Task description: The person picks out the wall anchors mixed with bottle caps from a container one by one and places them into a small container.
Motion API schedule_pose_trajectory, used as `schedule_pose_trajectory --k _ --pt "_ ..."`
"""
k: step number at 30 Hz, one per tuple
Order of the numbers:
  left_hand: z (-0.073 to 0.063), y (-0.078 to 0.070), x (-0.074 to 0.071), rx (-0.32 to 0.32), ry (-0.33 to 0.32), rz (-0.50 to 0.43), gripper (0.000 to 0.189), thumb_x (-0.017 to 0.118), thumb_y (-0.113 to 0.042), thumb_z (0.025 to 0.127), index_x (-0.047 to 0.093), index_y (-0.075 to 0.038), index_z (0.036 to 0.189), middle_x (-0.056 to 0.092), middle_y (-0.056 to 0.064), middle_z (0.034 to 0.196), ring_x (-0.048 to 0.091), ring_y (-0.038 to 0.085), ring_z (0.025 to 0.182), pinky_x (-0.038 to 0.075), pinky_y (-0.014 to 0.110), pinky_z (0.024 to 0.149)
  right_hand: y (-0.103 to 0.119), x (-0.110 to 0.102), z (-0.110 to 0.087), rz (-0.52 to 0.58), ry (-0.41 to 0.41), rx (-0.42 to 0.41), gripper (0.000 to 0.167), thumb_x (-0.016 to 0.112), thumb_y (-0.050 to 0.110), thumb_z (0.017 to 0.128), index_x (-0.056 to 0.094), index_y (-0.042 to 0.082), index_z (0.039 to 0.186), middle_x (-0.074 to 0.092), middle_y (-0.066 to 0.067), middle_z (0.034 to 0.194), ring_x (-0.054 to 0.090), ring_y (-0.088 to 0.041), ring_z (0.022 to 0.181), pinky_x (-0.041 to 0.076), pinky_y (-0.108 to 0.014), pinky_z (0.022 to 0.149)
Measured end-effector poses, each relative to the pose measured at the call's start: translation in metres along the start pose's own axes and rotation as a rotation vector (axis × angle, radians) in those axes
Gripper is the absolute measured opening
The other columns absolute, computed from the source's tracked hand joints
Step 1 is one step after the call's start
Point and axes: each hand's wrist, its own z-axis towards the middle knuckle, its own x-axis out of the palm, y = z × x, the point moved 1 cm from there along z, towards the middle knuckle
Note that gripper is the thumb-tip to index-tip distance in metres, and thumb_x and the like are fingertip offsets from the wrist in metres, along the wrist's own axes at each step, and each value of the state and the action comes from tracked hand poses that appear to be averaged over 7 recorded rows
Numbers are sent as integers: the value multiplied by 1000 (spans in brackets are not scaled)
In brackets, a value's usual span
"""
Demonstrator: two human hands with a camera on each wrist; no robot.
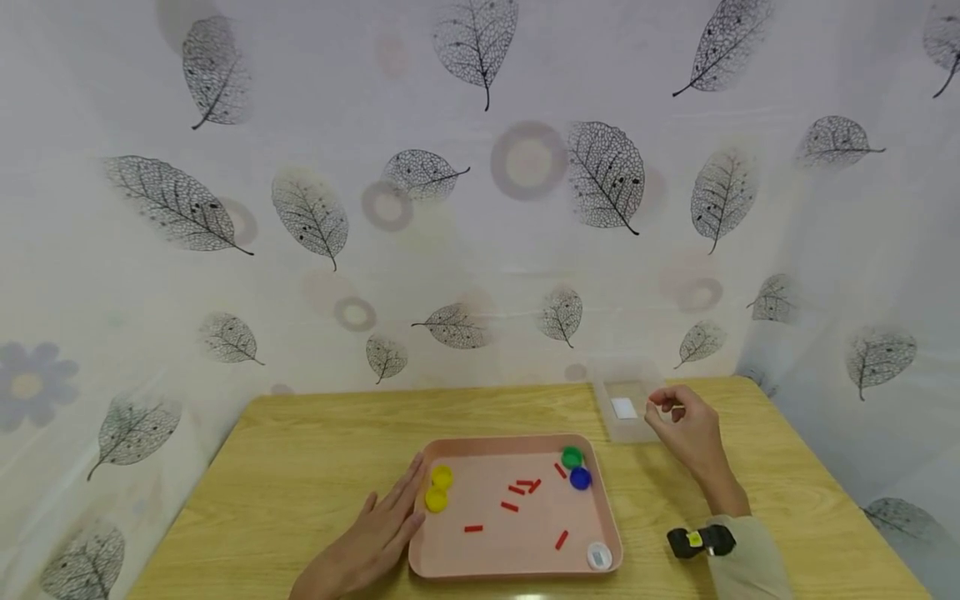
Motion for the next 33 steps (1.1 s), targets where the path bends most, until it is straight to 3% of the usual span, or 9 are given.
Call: schedule_pose_trajectory --k 3,9,21,29,33 --pt "0 0 0 2 5 0 62 32 -38 114 6 -19 167 -1 -4 172 18 30 154 9 83 108 3 -2 0 2 4 -15 12 73 -9 80 68 0 88 66 -7 79 58 -27 70 41 -11 63" --pt "3 0 -1 20 -6 11 61 32 -37 114 7 -19 166 -1 -4 172 17 29 154 10 82 108 11 -6 2 21 16 -58 13 74 -8 81 68 0 88 65 -6 79 57 -18 71 42 -12 63" --pt "5 -1 -1 28 -18 24 62 34 -37 114 9 -18 167 2 -1 173 19 29 154 12 82 109 22 -12 -2 27 40 -58 15 76 -8 81 68 0 91 65 -6 81 56 -16 72 42 -12 63" --pt "1 -2 -1 12 -10 20 62 34 -36 114 8 -16 166 0 -1 172 18 30 154 11 82 108 47 -12 0 154 74 -60 18 75 -12 82 69 1 93 67 -6 87 55 -8 77 44 -13 65" --pt "0 -3 0 6 -7 18 62 34 -36 114 8 -16 166 -1 -1 172 19 30 154 12 82 108 71 -15 -1 169 82 -98 22 75 -18 79 68 -2 93 67 -9 86 57 -15 76 46 -16 64"
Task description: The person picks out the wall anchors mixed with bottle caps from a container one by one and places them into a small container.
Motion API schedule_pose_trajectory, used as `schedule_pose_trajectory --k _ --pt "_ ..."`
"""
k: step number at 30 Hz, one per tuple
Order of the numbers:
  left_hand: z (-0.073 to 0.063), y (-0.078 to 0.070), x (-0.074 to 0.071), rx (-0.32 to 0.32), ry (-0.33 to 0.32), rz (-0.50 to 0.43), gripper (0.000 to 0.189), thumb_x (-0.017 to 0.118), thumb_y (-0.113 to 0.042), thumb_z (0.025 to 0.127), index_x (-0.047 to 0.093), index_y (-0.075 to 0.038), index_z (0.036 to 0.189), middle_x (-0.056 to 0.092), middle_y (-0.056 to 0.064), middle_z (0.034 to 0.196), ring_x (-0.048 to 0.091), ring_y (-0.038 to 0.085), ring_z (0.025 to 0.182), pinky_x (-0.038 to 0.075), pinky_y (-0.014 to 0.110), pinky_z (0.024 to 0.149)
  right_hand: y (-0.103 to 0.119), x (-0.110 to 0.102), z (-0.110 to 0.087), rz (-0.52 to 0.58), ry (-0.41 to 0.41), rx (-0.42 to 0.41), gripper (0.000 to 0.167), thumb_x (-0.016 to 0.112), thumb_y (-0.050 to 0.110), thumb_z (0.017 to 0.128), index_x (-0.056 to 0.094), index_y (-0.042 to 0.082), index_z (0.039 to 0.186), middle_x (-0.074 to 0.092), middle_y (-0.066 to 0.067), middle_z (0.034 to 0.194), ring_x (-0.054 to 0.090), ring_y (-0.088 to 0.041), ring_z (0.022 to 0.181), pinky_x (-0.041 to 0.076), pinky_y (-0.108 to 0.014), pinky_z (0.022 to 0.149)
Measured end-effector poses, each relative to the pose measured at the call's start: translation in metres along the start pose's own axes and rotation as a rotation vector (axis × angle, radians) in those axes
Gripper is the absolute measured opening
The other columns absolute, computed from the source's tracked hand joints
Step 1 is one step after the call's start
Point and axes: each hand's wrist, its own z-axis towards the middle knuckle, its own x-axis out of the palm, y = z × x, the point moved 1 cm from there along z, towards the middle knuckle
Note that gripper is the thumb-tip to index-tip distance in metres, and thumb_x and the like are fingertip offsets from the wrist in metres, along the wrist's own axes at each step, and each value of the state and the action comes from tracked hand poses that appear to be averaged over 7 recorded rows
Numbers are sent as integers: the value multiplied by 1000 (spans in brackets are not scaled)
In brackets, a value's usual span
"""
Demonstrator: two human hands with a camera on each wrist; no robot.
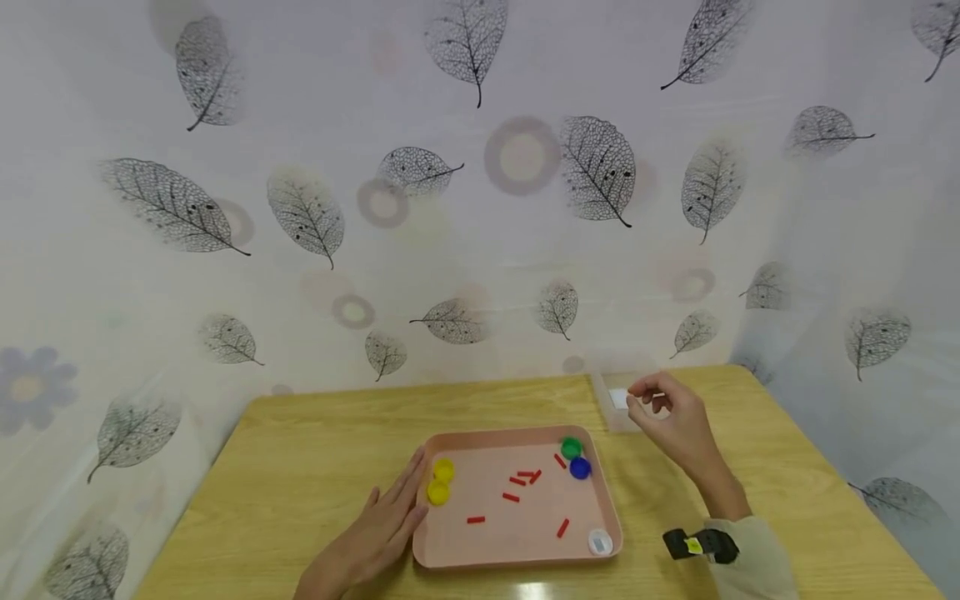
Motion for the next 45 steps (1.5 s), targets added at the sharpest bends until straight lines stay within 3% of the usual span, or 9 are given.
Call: schedule_pose_trajectory --k 11,16,29,37,45 --pt "4 -5 1 -11 -17 -1 62 33 -35 114 9 -12 166 0 0 173 19 32 154 10 83 107 8 7 -16 20 111 -88 29 78 -10 79 68 12 95 64 5 88 55 -10 76 46 -20 64" --pt "7 -5 2 -9 -5 0 62 32 -35 114 7 -14 166 -2 0 172 17 32 154 10 83 107 13 8 -25 20 146 -66 31 79 -12 77 67 10 95 65 4 90 53 -7 76 46 -21 63" --pt "6 -4 2 11 -15 11 61 33 -34 114 9 -13 166 0 0 172 19 33 154 12 83 107 31 22 -59 78 220 -68 39 80 -15 73 65 12 97 63 4 87 56 -15 72 47 -22 58" --pt "6 -5 1 4 -3 0 61 32 -34 114 8 -14 166 -1 0 172 18 34 154 11 83 107 35 34 -77 98 280 -57 33 81 -10 76 65 11 95 60 12 85 56 -8 71 50 -22 59" --pt "7 -5 0 3 -6 3 61 32 -34 114 8 -13 166 -1 0 172 17 33 154 11 83 108 38 49 -88 136 367 -167 36 82 -10 72 63 8 96 60 4 88 55 -9 73 51 -21 60"
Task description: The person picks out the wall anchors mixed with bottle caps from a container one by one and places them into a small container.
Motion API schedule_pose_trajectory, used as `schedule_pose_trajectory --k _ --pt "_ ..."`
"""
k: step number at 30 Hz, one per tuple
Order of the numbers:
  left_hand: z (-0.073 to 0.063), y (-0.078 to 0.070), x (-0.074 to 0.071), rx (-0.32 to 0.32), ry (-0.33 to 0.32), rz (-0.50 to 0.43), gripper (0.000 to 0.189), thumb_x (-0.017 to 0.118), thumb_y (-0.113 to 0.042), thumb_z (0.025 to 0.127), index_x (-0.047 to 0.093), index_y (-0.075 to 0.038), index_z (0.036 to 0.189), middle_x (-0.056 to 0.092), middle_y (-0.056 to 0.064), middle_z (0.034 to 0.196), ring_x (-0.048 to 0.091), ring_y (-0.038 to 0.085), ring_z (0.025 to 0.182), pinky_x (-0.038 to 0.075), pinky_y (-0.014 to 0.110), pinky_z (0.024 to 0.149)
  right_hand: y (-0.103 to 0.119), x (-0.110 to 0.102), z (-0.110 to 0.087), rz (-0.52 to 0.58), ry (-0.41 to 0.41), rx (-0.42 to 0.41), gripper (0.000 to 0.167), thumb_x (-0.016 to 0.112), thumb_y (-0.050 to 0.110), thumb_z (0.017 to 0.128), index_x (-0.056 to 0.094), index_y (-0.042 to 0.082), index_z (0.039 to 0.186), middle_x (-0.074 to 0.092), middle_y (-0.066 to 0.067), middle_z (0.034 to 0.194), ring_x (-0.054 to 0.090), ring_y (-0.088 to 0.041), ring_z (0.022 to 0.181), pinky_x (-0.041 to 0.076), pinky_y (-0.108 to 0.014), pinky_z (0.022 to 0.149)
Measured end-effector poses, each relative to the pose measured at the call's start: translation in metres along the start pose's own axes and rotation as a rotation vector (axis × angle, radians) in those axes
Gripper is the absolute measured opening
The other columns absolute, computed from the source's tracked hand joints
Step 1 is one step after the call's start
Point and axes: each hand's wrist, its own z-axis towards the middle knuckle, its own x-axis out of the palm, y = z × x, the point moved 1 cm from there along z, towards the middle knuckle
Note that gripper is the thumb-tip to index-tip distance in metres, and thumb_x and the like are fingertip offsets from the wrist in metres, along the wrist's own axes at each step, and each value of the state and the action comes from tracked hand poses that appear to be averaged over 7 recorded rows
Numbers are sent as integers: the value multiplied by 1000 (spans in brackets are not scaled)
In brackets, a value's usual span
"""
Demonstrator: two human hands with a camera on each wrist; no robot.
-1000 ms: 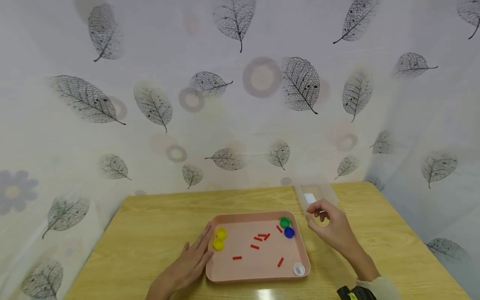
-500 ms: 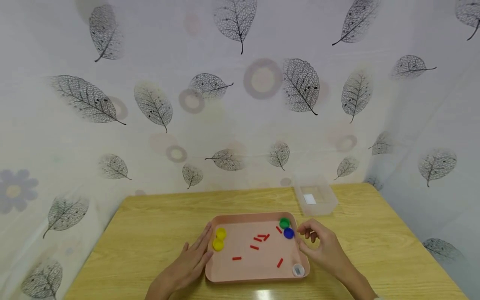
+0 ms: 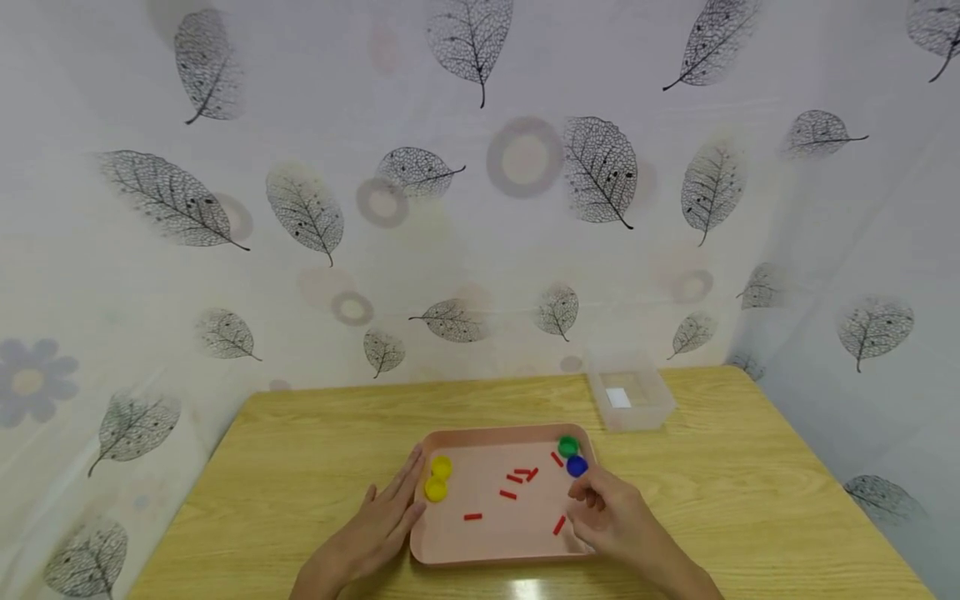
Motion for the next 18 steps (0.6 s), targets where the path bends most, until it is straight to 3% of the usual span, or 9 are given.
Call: schedule_pose_trajectory --k 3,9,18 --pt "1 2 -1 4 -8 0 61 33 -34 114 9 -13 166 -1 0 172 18 33 154 11 83 108 0 5 1 -12 59 9 33 83 -7 74 62 8 96 60 4 89 57 -7 74 53 -21 61" --pt "4 6 -1 10 -1 -1 62 33 -35 114 8 -13 166 -1 0 172 19 33 154 10 83 107 2 10 4 -159 193 56 30 86 9 77 60 12 92 53 11 88 51 -1 78 52 -20 64" --pt "6 10 -3 26 1 3 62 34 -34 114 8 -14 166 0 1 172 19 34 154 11 84 107 7 14 17 -224 368 254 31 87 30 80 61 13 84 50 9 84 44 -1 73 47 -21 64"
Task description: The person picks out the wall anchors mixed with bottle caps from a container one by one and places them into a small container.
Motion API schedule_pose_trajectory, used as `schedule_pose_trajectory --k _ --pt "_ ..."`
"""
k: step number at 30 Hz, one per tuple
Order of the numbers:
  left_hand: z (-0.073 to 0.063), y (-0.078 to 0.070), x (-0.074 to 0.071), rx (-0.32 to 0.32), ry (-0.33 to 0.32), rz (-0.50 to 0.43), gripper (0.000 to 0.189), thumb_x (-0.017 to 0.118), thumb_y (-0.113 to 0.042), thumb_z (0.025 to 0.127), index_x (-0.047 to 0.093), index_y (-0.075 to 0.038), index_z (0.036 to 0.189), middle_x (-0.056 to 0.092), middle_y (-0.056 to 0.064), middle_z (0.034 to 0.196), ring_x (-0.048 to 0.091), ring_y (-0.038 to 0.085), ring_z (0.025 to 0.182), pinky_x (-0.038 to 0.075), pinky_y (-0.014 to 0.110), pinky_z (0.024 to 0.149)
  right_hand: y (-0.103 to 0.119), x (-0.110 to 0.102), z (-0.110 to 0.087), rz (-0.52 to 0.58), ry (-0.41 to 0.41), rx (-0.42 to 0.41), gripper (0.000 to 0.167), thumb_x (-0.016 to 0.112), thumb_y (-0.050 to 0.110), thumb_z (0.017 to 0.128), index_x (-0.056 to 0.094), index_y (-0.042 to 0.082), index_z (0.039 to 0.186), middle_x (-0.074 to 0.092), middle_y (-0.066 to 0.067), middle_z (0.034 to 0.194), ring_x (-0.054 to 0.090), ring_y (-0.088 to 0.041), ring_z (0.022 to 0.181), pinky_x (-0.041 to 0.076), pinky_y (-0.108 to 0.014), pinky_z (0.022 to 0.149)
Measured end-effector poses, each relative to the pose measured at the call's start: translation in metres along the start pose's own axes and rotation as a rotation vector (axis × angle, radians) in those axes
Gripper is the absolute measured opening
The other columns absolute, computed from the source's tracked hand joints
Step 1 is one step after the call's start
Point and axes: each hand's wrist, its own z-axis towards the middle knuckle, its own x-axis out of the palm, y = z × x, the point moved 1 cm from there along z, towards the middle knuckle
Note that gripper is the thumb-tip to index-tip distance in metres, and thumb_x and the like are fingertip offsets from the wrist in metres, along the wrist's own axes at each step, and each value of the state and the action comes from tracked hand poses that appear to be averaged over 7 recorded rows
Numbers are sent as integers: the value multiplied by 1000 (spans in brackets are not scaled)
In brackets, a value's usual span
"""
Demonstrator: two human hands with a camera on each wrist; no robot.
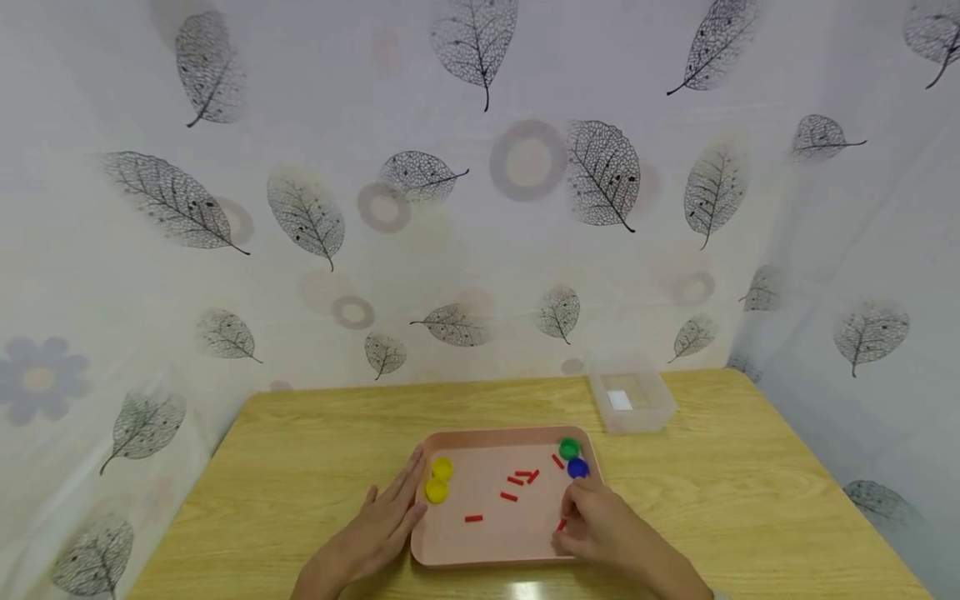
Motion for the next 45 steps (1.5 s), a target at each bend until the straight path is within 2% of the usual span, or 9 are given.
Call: schedule_pose_trajectory --k 3,17,19,26,32,37,41,45 --pt "0 1 0 4 -3 1 62 34 -34 114 8 -13 166 0 1 172 19 34 154 11 84 107 1 0 3 -1 34 30 32 87 30 79 60 14 81 50 9 82 43 -2 73 46 -21 63" --pt "1 1 2 0 3 -3 62 33 -35 114 9 -14 166 0 1 172 21 34 153 10 84 106 0 5 8 47 114 58 25 85 19 78 61 14 76 53 13 70 46 1 63 44 -19 55" --pt "0 2 3 -2 5 -2 62 33 -36 114 9 -14 166 0 1 172 20 33 154 10 84 106 1 5 8 27 97 44 25 85 20 78 60 15 76 51 13 72 44 1 65 43 -19 56" --pt "-1 3 3 -5 1 -8 62 33 -36 114 10 -13 166 1 2 173 19 33 154 11 84 107 3 6 4 -91 -43 -39 26 83 23 77 59 16 82 45 12 81 41 -2 72 43 -19 60" --pt "-1 3 2 -1 -1 -5 61 33 -35 114 9 -13 166 0 2 172 19 34 154 11 83 107 6 8 4 -160 -80 -50 26 83 26 78 61 16 86 48 10 90 45 -4 80 51 -23 71" --pt "-1 4 3 6 -2 -13 61 33 -34 114 9 -12 166 0 2 172 18 35 154 10 83 107 7 8 6 -203 -131 -94 28 84 29 77 61 17 87 53 9 96 51 -6 87 55 -27 77" --pt "-1 5 3 3 -7 -3 61 33 -34 114 10 -11 166 1 3 172 18 34 154 11 83 107 7 6 8 -225 -178 -127 27 85 29 76 61 18 85 54 9 97 51 -7 90 55 -28 80" --pt "0 5 1 -8 -3 3 62 32 -37 114 10 -12 166 1 2 173 18 31 154 11 83 107 8 1 10 -169 -181 -97 25 83 22 77 62 17 88 52 11 95 48 -4 85 53 -24 75"
